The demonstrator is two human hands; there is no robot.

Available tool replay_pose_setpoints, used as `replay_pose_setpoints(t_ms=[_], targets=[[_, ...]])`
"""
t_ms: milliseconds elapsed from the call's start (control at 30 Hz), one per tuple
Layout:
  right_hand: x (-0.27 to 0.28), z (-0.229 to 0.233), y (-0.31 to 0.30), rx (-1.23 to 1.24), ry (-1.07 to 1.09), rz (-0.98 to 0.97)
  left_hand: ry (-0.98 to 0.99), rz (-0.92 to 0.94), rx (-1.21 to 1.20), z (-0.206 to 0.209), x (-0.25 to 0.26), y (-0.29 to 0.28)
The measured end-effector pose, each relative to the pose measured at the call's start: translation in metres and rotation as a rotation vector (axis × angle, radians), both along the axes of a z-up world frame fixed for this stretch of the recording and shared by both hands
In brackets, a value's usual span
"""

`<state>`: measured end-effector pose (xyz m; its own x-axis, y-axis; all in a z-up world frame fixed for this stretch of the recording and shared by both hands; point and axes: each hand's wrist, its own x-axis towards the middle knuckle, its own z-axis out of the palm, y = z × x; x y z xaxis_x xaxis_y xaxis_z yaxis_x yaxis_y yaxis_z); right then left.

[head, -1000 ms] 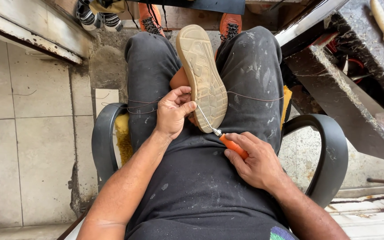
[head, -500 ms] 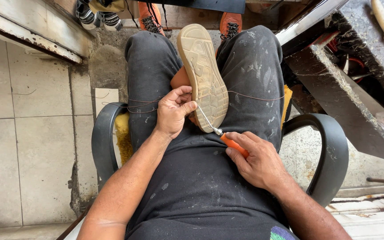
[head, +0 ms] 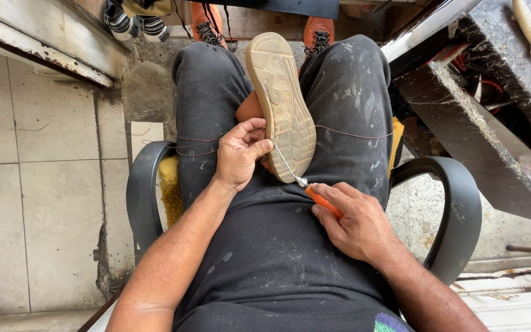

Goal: Stitching the sole of a sandal using a hand awl and thread

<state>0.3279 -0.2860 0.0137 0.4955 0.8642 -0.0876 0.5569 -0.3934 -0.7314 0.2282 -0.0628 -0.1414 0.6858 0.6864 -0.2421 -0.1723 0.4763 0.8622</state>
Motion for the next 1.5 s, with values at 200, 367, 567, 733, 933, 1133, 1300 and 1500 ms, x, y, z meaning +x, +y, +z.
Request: replay_pose_setpoints(t_ms=[200, 367, 567, 733, 933, 1133, 1300, 1500], targets=[[0.004, -0.005, -0.001, -0.013, -0.079, 0.041, 0.003, -0.01, 0.011, 0.004, 0.001, 0.001], [0.009, 0.005, 0.004, -0.063, -0.104, 0.055, 0.014, -0.014, 0.012, 0.009, 0.0, 0.0], [0.022, 0.028, 0.017, -0.167, -0.019, -0.021, 0.023, -0.036, 0.073, 0.003, 0.0, 0.003], [0.041, 0.051, 0.027, -0.403, 0.043, -0.049, 0.042, -0.086, 0.204, 0.015, -0.003, 0.005], [0.042, 0.067, 0.002, -0.507, 0.073, -0.027, 0.282, -0.372, 0.48, 0.084, -0.008, 0.004], [0.046, 0.04, -0.042, -0.452, 0.261, -0.041, 0.156, -0.656, 0.307, 0.09, 0.007, 0.01], [0.051, 0.023, -0.053, -0.327, 0.116, 0.114, 0.091, -0.726, 0.216, 0.066, 0.018, 0.017], [0.067, 0.006, -0.057, -0.436, 0.18, 0.131, 0.06, -0.754, 0.498, 0.048, 0.014, 0.017]])
